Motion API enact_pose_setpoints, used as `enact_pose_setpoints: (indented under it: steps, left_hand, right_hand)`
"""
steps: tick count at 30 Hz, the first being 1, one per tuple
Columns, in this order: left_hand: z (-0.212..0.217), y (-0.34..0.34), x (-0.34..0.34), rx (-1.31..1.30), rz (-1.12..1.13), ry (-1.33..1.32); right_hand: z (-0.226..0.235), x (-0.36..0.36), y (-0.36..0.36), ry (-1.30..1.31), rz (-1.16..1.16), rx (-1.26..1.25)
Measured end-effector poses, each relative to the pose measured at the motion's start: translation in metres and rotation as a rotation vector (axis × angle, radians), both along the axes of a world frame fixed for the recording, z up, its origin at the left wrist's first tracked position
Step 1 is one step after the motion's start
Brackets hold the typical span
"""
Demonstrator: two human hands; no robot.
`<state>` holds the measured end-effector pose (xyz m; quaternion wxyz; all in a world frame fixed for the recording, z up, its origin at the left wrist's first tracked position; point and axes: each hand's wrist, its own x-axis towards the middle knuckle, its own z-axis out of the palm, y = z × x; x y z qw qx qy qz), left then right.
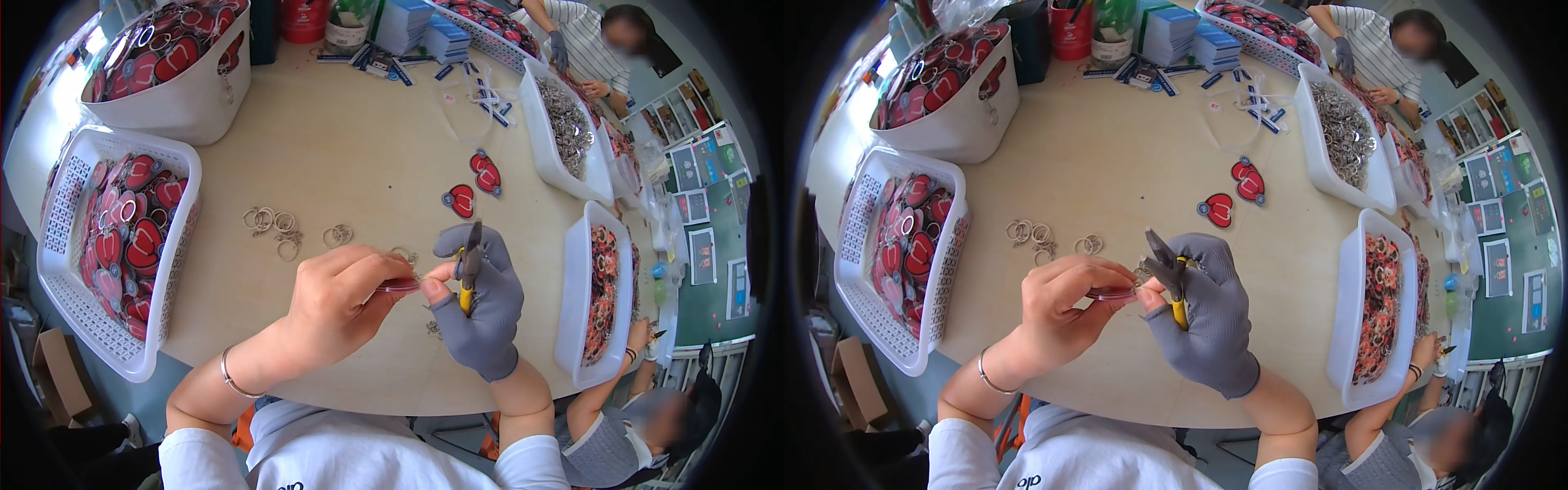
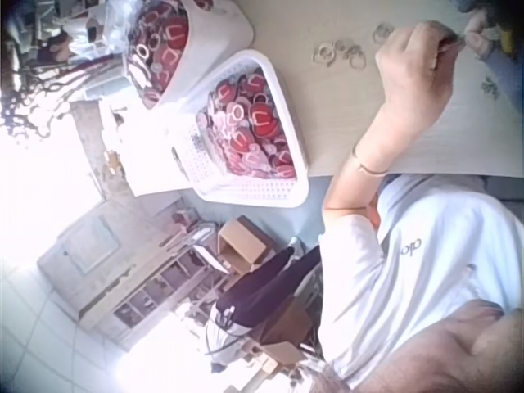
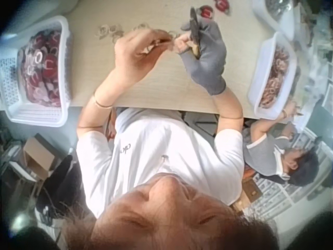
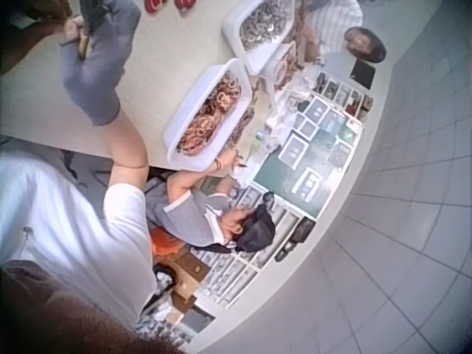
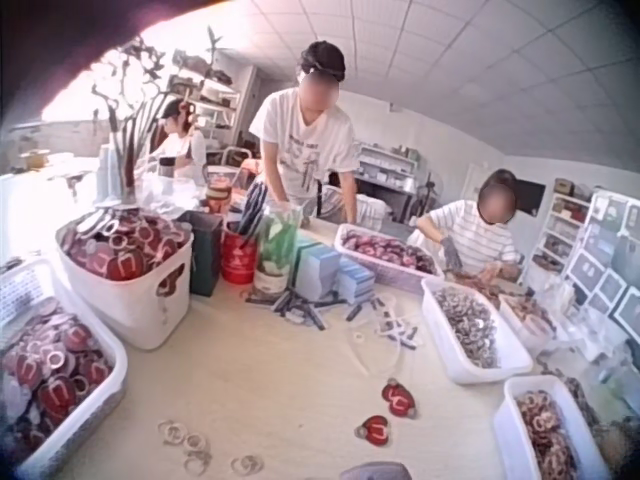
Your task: The person assembles heart-shaped keychains by attaching metal jump rings to red heart charms using pliers. They repeatedly pick up a charm, open a jump ring with pliers, link it to the charm, and close the ring. The process is repetitive, with the person handling multiple charms and rings on a table.
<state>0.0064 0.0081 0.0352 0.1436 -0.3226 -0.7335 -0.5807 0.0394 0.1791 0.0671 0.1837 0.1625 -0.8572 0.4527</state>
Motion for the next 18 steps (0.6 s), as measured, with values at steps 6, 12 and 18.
enact_pose_setpoints:
  steps: [6, 12, 18]
  left_hand:
    - [0.006, -0.012, -0.009, 0.145, 0.056, -0.161]
    - [0.012, -0.018, -0.015, 0.189, 0.086, -0.296]
    - [0.01, -0.021, -0.016, 0.175, 0.113, -0.361]
  right_hand:
    - [-0.005, -0.023, 0.022, -0.359, 0.029, -0.07]
    - [-0.047, -0.042, 0.035, -0.319, 0.047, 0.446]
    - [-0.048, -0.048, 0.032, -0.253, 0.066, 0.684]
